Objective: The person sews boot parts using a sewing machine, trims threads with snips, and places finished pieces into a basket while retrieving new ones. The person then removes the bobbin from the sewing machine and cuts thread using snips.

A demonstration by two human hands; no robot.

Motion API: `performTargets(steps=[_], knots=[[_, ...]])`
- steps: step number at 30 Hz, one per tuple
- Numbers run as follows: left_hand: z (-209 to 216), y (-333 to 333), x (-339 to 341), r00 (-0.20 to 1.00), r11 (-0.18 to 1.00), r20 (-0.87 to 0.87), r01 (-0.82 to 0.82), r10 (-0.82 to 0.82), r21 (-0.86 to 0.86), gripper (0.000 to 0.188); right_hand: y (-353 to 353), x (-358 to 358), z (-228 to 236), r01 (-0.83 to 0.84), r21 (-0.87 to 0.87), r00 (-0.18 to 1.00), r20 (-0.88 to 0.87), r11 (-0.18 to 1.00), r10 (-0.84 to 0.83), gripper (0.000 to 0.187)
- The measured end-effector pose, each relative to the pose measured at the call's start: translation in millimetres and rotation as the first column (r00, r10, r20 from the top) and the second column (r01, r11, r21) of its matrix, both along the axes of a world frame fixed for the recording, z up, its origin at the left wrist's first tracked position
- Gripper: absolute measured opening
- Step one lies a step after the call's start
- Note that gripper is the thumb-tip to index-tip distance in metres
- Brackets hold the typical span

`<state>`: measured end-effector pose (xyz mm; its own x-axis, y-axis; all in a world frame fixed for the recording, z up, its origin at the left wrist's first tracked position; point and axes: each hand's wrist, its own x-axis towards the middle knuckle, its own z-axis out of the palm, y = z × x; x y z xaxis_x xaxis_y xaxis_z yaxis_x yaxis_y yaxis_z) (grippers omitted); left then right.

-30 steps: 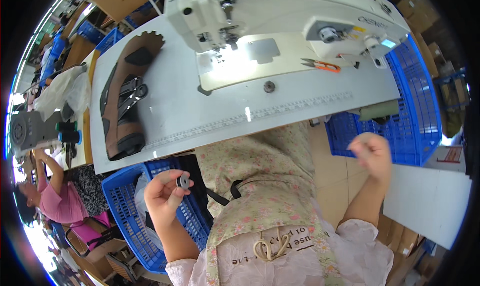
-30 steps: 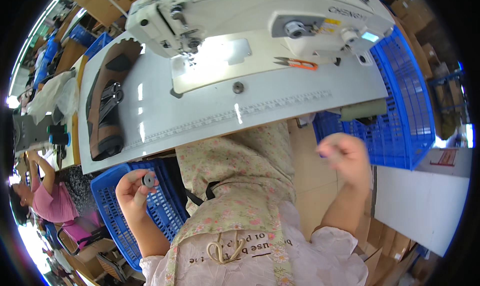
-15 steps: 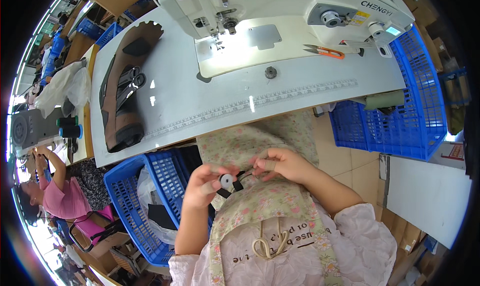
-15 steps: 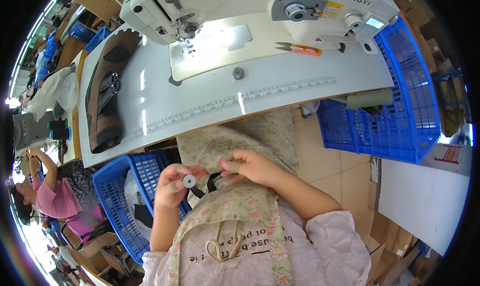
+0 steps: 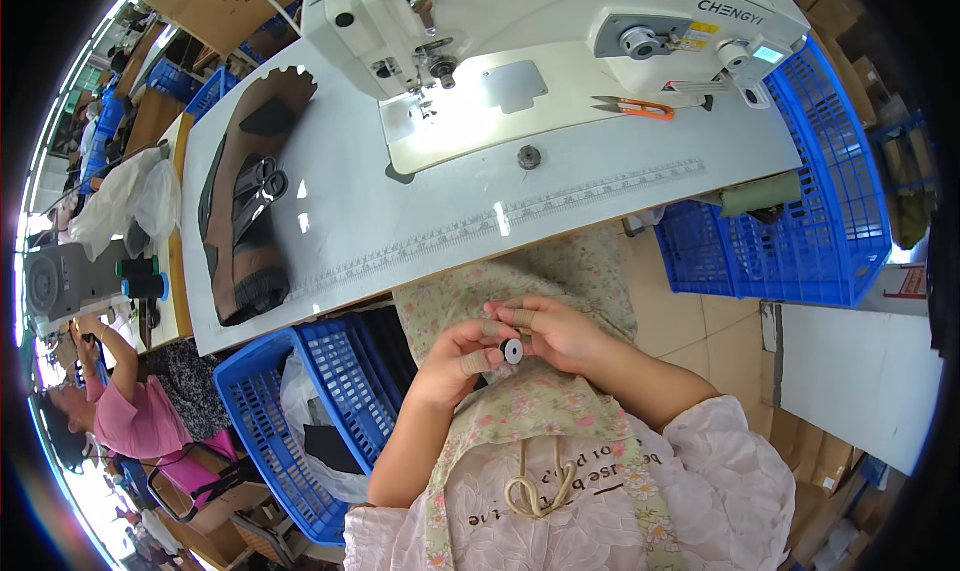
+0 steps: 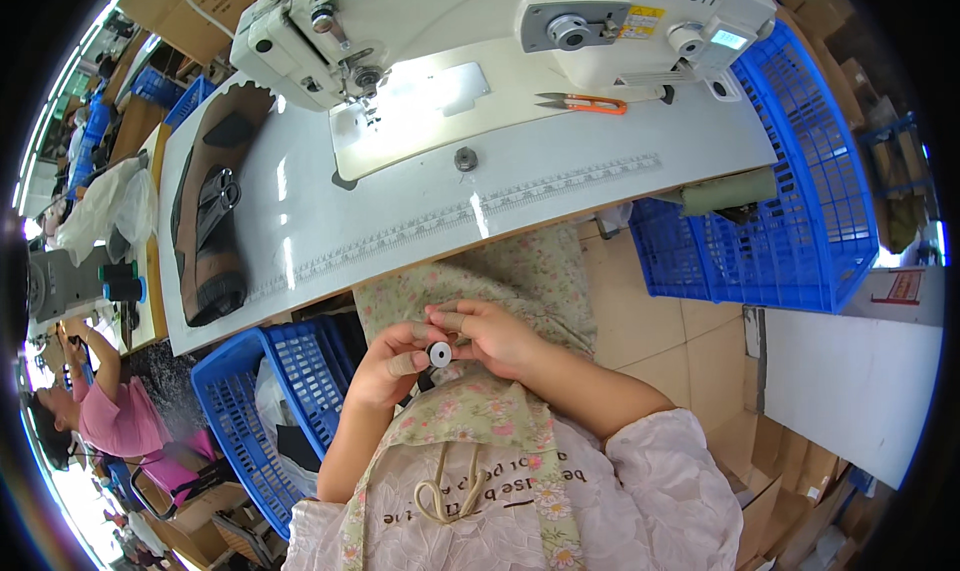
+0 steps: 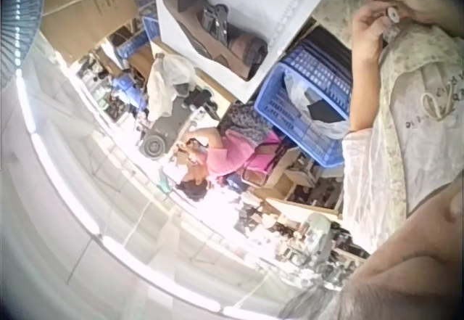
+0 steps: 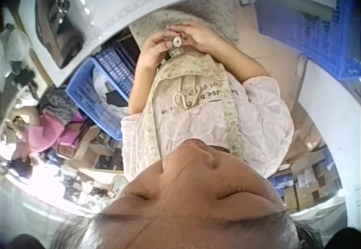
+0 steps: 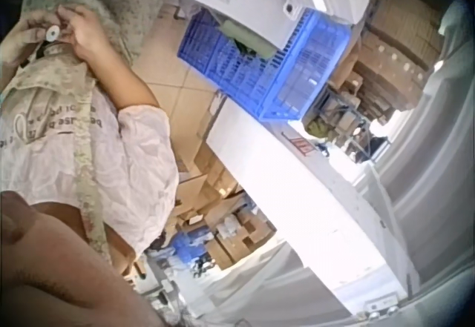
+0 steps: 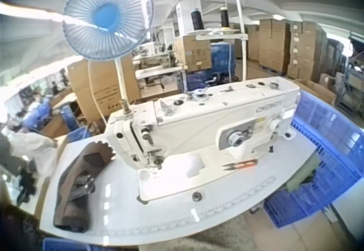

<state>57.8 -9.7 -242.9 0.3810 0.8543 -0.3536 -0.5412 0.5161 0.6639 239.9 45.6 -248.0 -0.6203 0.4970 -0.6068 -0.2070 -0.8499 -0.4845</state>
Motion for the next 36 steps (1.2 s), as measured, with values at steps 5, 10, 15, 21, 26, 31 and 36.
performTargets(steps=[5,10,15,21,26,31,36], knots=[[2,3,6,0.998,0.997,0.023,-0.064,0.065,-0.035,0.031,6,14,-9,-0.07,-0.038,0.993,-0.1,0.997,0.066,0.031],[-2,0,-19,0.977,0.985,0.128,-0.165,0.169,-0.041,0.03,59,72,30,-0.441,0.341,0.898,0.177,0.831,0.404,0.042],[-2,1,-32,0.923,0.967,0.294,-0.252,0.249,-0.027,0.031,140,114,61,-0.44,0.674,0.561,0.723,0.594,-0.404,0.031],[10,10,-27,0.929,0.962,0.255,-0.271,0.269,-0.031,0.031,206,120,18,-0.889,0.447,0.259,0.31,-0.101,-0.915,0.03],[13,1,-32,0.899,0.954,0.326,-0.299,0.293,-0.034,0.031,199,115,15,-0.823,0.556,0.199,0.469,0.113,-0.861,0.022],[14,1,-33,0.883,0.954,0.368,-0.294,0.292,-0.053,0.033,187,123,20,-0.74,0.643,0.234,0.522,0.199,-0.82,0.017],[15,1,-32,0.801,0.904,0.42,-0.383,0.427,-0.188,0.033,116,75,72,-0.431,0.854,0.718,0.521,0.293,-0.462,0.023]])
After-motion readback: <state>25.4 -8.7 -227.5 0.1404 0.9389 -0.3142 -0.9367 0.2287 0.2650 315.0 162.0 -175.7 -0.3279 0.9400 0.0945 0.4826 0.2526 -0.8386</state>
